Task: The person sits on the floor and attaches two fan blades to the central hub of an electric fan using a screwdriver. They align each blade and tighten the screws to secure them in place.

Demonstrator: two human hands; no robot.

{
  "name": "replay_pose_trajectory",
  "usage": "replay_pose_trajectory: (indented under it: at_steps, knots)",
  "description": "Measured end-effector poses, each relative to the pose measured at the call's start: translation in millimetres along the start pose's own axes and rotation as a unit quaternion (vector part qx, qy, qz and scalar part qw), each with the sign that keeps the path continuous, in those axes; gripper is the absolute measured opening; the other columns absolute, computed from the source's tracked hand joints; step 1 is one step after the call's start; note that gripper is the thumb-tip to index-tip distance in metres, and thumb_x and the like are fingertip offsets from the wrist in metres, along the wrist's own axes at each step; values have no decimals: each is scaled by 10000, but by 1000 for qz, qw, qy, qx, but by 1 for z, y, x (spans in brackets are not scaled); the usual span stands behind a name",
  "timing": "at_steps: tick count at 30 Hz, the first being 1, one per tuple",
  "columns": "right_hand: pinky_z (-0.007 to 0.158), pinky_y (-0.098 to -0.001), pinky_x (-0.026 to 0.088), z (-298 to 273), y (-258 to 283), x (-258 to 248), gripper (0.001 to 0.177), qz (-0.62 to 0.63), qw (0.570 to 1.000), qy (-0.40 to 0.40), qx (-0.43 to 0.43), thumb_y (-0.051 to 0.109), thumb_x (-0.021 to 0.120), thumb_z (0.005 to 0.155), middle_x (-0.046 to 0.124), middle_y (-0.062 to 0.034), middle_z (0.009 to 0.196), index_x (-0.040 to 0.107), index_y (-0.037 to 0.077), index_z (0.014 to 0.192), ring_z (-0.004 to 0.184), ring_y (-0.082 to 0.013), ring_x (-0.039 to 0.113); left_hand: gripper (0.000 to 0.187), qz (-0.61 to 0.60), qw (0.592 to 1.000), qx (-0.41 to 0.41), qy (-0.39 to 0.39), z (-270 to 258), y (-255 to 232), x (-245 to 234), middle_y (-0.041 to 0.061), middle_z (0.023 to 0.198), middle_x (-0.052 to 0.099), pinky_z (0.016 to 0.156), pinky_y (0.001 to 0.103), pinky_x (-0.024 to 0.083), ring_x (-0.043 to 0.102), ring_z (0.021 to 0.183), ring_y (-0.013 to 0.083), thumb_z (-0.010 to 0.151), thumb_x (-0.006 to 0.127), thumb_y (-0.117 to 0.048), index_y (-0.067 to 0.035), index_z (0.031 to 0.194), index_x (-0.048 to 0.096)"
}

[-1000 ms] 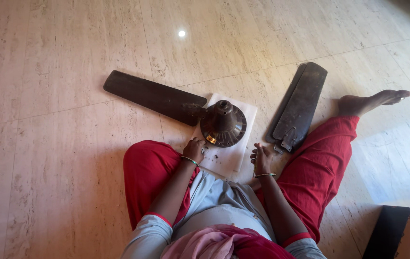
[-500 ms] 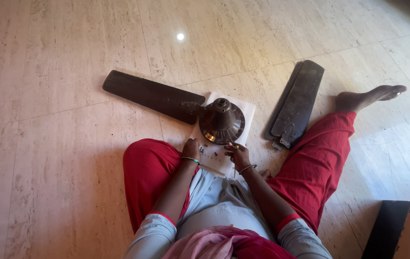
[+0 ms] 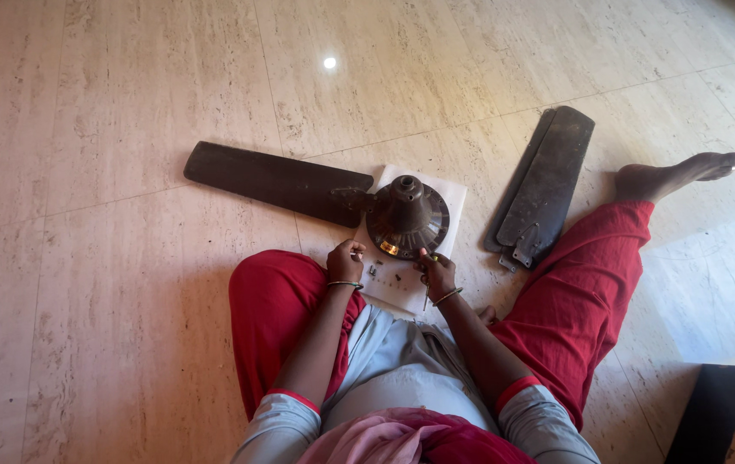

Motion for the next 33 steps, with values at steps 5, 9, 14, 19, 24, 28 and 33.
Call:
replay_pose_trajectory:
  at_steps: [5, 9, 14, 19, 24, 28, 33]
  knots:
    - [448, -235, 372, 7, 9, -9, 298, -26, 999, 31, -20, 250, 743, 953, 693, -64, 828, 674, -19, 1061, 681, -124, 681, 171, -34, 999, -18, 24, 5, 3, 8, 76, 867, 776, 755, 333, 605, 760, 818, 201, 811, 695, 60, -65, 919, 737]
    - [450, -220, 372, 10, 13, -15, 310, -56, 997, 33, -36, 261, 733, 955, 714, -71, 860, 677, -9, 1097, 694, -120, 702, 226, -131, 991, 6, 2, 9, -1, 7, 90, 930, 779, 797, 292, 619, 769, 866, 167, 770, 765, 78, -32, 963, 722]
    - [448, -213, 377, 11, 15, -23, 360, -56, 996, 41, -51, 283, 746, 942, 716, -54, 903, 655, 7, 1154, 699, -125, 712, 265, -133, 990, 4, -42, 17, -2, -3, 109, 1068, 743, 767, 288, 630, 762, 892, 174, 776, 799, 42, -27, 1027, 749]
    - [449, -214, 395, 9, 21, -23, 401, -77, 993, 52, -70, 309, 741, 942, 727, -64, 910, 646, 2, 1181, 685, -124, 714, 148, -135, 989, 47, -43, 33, -7, -13, 110, 1012, 767, 724, 295, 605, 756, 851, 189, 841, 801, -12, -29, 988, 793]
    - [443, -209, 387, 3, 28, -20, 429, -108, 988, 42, -106, 325, 731, 947, 746, -75, 932, 646, -4, 1211, 669, -118, 713, 152, -158, 987, 3, 13, 45, -7, -12, 105, 913, 800, 722, 279, 584, 753, 800, 174, 909, 748, -44, -50, 1055, 787]
    - [436, -217, 374, 4, 27, -29, 446, -81, 992, 0, -93, 325, 713, 952, 732, -80, 930, 637, 29, 1278, 651, -119, 695, 221, -122, 989, 87, 4, 52, -18, -9, 118, 984, 781, 745, 297, 584, 760, 865, 185, 837, 772, -27, -21, 1057, 753]
    - [490, -238, 409, 0, 12, -49, 422, 11, 997, -48, -56, 276, 672, 986, 761, -98, 957, 598, 30, 1321, 644, -129, 656, 169, -36, 987, 154, -19, 63, -23, -3, 152, 959, 762, 783, 372, 577, 746, 879, 303, 821, 814, -66, -27, 977, 762]
Point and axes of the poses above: each hand's wrist, its own z-axis towards the middle knuckle, its own x-axis out of the palm, y = z × x, the point moved 6 cm from there along z, towards the middle knuckle
